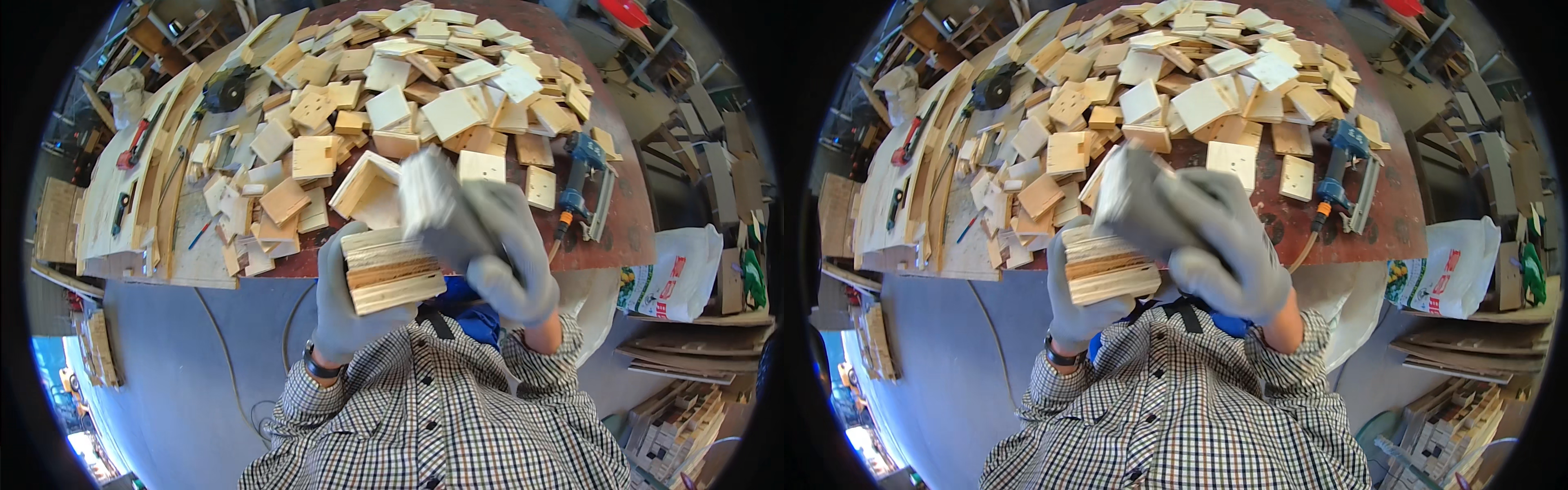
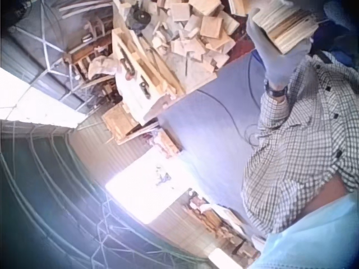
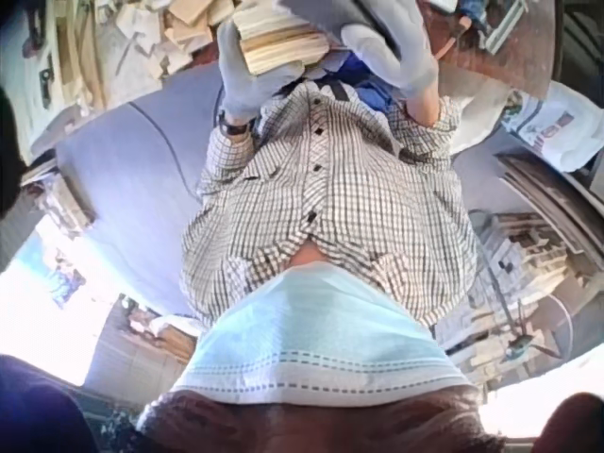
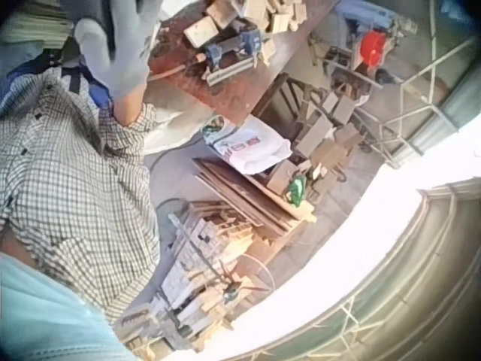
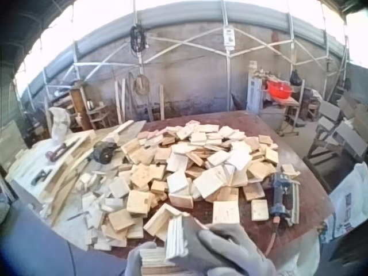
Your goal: The person assembles small wooden boxes by hand, picking up pre-cut wooden pieces from a pile, fitting them together, and stacking the completed boxes. The person uses a sanding block to smooth the edges of the assembled boxes before stacking them.
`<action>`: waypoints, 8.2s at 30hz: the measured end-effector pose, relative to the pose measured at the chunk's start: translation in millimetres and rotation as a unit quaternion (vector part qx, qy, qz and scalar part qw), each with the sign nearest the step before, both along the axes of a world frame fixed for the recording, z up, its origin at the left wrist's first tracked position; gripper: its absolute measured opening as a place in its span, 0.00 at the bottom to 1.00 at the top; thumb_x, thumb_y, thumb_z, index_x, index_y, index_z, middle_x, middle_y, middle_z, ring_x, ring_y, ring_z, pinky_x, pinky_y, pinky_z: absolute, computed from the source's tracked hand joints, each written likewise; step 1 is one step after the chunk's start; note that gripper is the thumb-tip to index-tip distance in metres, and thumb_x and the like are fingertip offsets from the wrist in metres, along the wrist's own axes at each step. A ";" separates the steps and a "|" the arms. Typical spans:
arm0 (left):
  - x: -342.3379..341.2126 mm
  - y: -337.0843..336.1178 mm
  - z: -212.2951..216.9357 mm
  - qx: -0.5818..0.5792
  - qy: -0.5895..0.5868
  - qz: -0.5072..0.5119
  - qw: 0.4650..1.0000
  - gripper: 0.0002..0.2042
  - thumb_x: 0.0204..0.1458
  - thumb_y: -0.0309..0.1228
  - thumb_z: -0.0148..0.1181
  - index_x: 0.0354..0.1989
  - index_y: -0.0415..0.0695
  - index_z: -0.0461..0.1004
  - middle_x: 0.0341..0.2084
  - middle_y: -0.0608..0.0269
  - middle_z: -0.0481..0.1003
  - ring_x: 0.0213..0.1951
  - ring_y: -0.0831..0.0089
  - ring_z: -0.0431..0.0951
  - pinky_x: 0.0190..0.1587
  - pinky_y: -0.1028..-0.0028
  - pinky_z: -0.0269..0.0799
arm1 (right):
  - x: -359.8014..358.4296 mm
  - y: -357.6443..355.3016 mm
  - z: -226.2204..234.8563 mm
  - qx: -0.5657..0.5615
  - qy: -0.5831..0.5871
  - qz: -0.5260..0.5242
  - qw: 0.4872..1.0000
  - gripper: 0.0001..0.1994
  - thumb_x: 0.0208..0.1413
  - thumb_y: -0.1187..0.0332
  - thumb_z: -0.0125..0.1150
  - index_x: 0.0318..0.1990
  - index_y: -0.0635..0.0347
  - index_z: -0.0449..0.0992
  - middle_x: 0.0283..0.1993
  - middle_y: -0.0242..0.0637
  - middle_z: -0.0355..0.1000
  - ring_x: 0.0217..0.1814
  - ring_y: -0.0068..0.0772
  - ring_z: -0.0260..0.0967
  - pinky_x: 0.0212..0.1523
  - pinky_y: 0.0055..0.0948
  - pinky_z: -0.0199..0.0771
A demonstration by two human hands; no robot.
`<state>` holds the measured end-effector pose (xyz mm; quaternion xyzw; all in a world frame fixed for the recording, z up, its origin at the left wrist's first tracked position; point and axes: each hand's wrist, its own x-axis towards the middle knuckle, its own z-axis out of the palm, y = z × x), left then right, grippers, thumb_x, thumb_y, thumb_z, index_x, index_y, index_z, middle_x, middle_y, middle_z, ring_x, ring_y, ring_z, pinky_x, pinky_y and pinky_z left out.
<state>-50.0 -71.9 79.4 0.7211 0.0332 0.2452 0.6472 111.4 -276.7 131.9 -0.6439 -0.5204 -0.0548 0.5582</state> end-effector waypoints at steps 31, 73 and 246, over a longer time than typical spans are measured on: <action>25.3 14.6 14.5 0.256 0.049 0.066 0.963 0.46 0.34 0.38 0.86 0.65 0.40 0.70 0.53 0.50 0.74 0.53 0.52 0.76 0.58 0.57 0.73 | -26.1 41.7 0.9 -0.171 -0.087 -0.111 0.975 0.31 0.71 0.45 0.53 0.72 0.55 0.70 0.57 0.54 0.70 0.56 0.54 0.70 0.60 0.52 0.67; 17.6 25.6 27.0 0.427 0.063 0.145 0.890 0.46 0.42 0.42 0.82 0.69 0.38 0.66 0.53 0.48 0.74 0.53 0.47 0.74 0.57 0.52 0.71 | -61.5 33.7 2.5 -0.160 -0.081 -0.094 0.979 0.30 0.61 0.49 0.67 0.67 0.53 0.76 0.62 0.56 0.68 0.58 0.58 0.69 0.61 0.55 0.67; 75.2 -181.2 -16.4 0.231 -0.037 -0.464 0.854 0.41 0.49 0.35 0.79 0.71 0.34 0.67 0.68 0.36 0.66 0.70 0.37 0.65 0.71 0.51 0.65 | -129.4 -230.9 -95.9 0.322 0.464 -0.398 0.723 0.43 0.62 0.59 0.71 0.80 0.59 0.54 0.74 0.43 0.66 0.75 0.39 0.68 0.73 0.43 0.72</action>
